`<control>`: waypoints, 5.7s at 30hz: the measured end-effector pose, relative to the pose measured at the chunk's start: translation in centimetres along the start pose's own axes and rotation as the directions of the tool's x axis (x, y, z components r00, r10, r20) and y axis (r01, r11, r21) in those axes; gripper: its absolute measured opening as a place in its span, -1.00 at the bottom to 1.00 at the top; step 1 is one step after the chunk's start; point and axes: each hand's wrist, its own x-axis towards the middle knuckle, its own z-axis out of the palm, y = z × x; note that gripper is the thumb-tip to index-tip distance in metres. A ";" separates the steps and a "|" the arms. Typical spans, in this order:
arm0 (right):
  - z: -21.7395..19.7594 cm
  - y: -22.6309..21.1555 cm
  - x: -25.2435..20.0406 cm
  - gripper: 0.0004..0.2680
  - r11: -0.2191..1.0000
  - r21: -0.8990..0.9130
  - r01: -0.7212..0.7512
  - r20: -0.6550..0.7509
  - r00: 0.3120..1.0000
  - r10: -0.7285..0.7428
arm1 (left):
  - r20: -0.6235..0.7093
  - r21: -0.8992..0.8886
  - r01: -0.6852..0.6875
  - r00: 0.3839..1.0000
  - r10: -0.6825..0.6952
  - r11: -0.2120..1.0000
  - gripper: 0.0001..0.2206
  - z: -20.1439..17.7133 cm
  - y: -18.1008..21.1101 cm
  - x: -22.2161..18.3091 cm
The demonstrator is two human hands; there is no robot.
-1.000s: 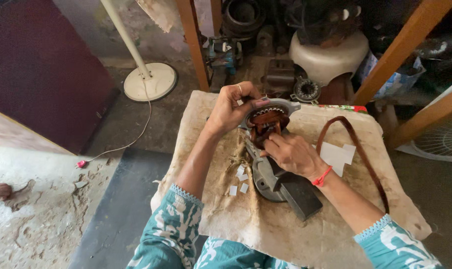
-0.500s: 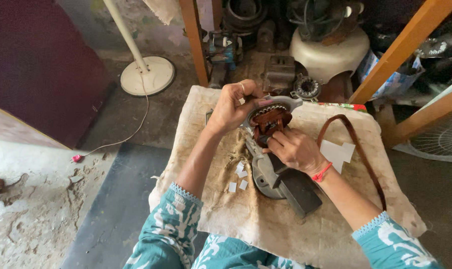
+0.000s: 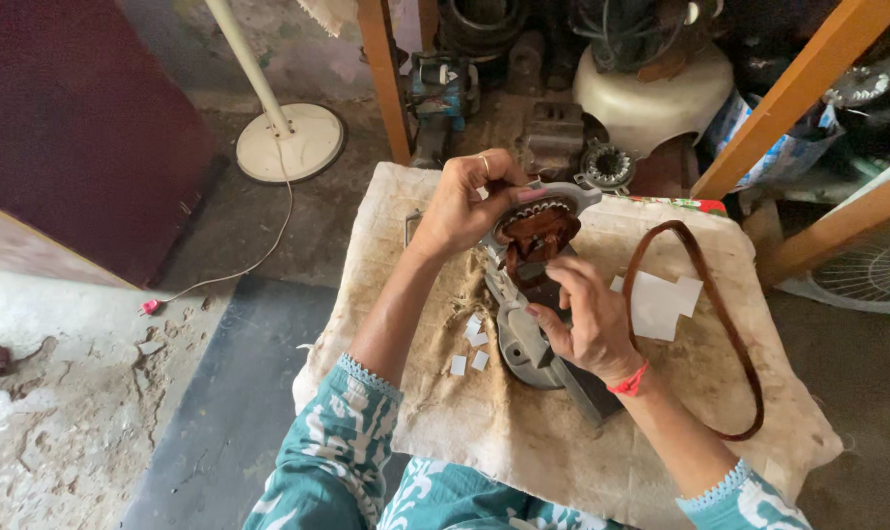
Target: The person works on a motor stator clamped in a bench vise, inserting small white paper spacers between copper windings and adjusting the coils by hand. They repeatedly reposition the stator and continue placing spacers into the winding slots throughout the clip.
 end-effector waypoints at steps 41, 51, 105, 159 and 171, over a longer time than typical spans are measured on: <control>-3.2 3.8 11.1 -0.83 0.935 0.270 -0.230 0.198 0.964 0.179 | -0.055 0.307 0.023 0.998 -0.006 0.951 -0.84 1.9 -0.8 1.3; -2.6 5.6 10.9 -0.88 0.918 0.318 -0.237 0.147 0.969 0.199 | -0.349 -0.247 0.015 0.931 -0.103 0.969 -0.81 -0.6 -5.4 -2.3; -1.5 5.1 10.8 -0.87 0.916 0.295 -0.273 0.114 0.961 0.250 | 0.532 -0.241 0.283 0.838 -0.118 0.928 -0.22 5.9 -36.9 -0.5; -0.1 2.8 -6.5 -0.29 0.847 0.104 -0.522 0.237 0.840 0.488 | -0.041 -0.853 0.286 0.798 -0.602 0.436 -0.74 8.7 -27.3 -3.6; 0.8 -0.4 -6.6 -0.14 0.584 -0.371 -0.722 0.351 0.473 0.808 | -0.058 -0.761 0.318 0.835 -0.547 0.566 -0.72 8.3 -30.3 -4.2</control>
